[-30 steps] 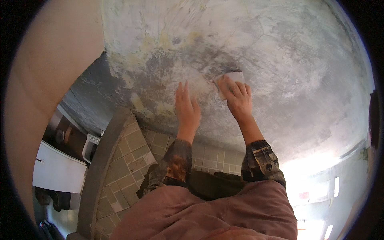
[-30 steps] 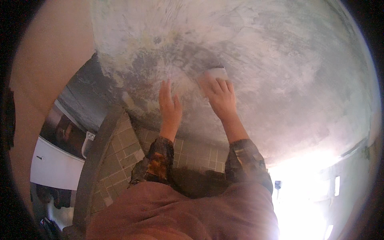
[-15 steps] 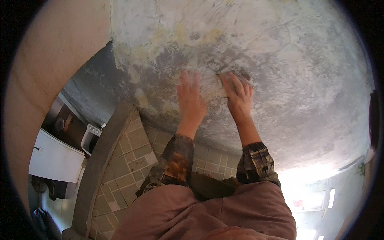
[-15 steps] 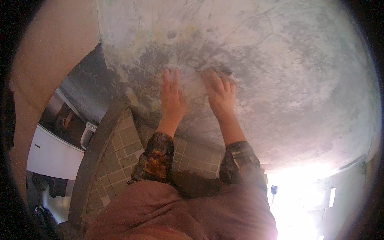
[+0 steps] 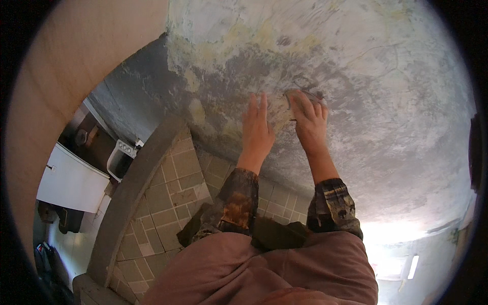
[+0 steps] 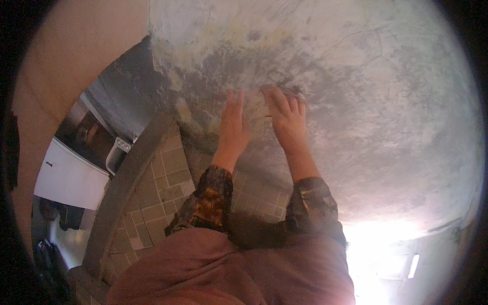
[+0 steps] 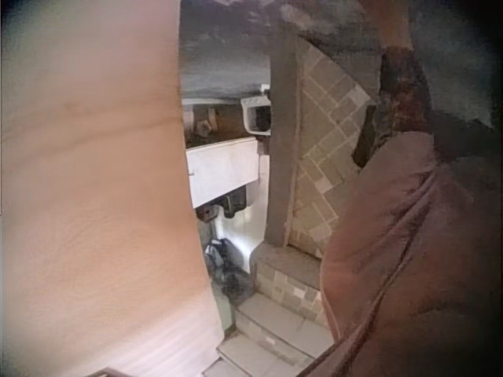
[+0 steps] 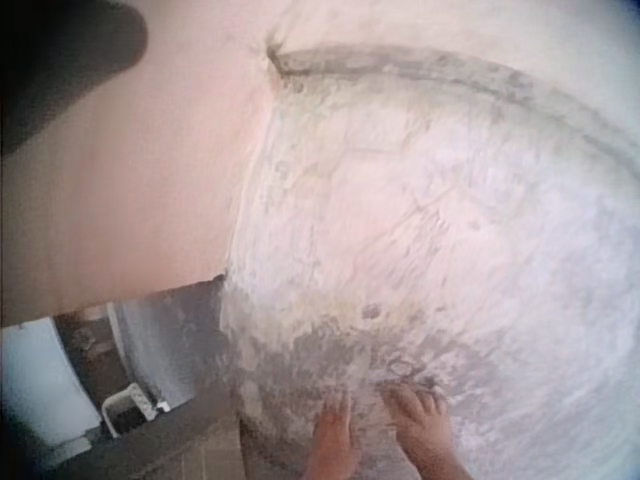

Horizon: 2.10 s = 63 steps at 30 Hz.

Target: The person smooths a ceiling surface using a small rectangular tool held in the right hand while the left hand supports the motion. The person repeatedly rubs the tool across the ceiling in overlapping strokes, gradually covering more area.

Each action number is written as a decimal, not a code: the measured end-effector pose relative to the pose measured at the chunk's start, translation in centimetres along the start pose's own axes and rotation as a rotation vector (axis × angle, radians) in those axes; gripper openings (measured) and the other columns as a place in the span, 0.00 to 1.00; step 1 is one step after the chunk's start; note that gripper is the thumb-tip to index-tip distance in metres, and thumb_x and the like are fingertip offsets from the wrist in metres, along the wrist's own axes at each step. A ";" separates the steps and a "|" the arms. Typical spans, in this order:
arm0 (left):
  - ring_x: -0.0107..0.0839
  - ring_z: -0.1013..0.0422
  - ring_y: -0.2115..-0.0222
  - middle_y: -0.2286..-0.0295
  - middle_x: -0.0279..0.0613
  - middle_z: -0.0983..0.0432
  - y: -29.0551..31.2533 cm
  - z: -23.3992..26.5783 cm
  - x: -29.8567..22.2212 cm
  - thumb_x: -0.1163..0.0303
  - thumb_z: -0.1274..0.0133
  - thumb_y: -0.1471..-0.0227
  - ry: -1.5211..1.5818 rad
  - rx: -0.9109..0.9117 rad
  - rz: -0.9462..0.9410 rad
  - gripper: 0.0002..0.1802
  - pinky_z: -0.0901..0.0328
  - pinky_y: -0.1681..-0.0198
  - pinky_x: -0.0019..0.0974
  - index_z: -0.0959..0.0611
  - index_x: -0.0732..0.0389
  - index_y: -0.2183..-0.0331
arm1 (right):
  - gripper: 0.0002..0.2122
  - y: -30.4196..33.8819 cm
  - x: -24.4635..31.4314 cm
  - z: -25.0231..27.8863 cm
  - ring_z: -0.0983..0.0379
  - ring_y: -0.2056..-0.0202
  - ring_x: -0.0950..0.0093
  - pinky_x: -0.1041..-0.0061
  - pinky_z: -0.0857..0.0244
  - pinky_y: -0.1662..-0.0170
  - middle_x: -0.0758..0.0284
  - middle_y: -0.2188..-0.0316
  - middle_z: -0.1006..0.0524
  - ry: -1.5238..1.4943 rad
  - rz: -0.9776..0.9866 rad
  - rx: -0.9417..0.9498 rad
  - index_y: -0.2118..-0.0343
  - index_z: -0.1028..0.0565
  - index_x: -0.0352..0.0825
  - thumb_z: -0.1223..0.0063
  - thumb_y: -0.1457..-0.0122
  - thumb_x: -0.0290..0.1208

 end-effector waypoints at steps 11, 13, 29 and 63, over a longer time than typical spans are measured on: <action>0.56 0.51 0.37 0.36 0.61 0.57 -0.3 0.1 1.8 0.81 0.52 0.46 -0.014 0.045 0.105 0.41 0.49 0.37 0.57 0.48 0.57 0.34 | 0.25 0.8 1.5 -0.3 0.34 0.52 0.67 0.60 0.41 0.46 0.71 0.43 0.33 -0.040 0.111 0.116 0.46 0.27 0.38 0.48 0.51 0.24; 0.56 0.50 0.37 0.36 0.60 0.56 -0.4 0.2 1.8 0.82 0.53 0.46 0.043 0.020 0.103 0.40 0.48 0.38 0.56 0.47 0.57 0.35 | 0.24 -1.7 0.9 -0.8 0.33 0.52 0.68 0.60 0.41 0.46 0.72 0.42 0.34 -0.039 0.032 0.080 0.45 0.27 0.40 0.49 0.49 0.23; 0.54 0.48 0.37 0.38 0.60 0.49 -0.1 0.9 2.7 0.81 0.56 0.45 0.080 -0.030 0.156 0.35 0.46 0.39 0.54 0.41 0.61 0.37 | 0.24 -5.1 1.4 -0.5 0.34 0.53 0.69 0.63 0.41 0.48 0.72 0.43 0.33 -0.004 0.067 -0.011 0.46 0.26 0.39 0.47 0.50 0.23; 0.62 0.49 0.39 0.38 0.63 0.50 -1.3 2.1 0.4 0.81 0.54 0.47 0.036 -0.086 -0.026 0.39 0.49 0.37 0.56 0.44 0.57 0.35 | 0.24 -12.8 3.2 1.8 0.33 0.54 0.68 0.64 0.40 0.49 0.72 0.45 0.30 -0.035 0.148 -0.060 0.47 0.27 0.35 0.49 0.52 0.20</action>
Point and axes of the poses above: each hand's wrist, its own y-axis away from the middle knuckle, its own z-axis out of the back of the hand, x = y × z, the point moved 7 cm from there along -y, towards the middle knuckle
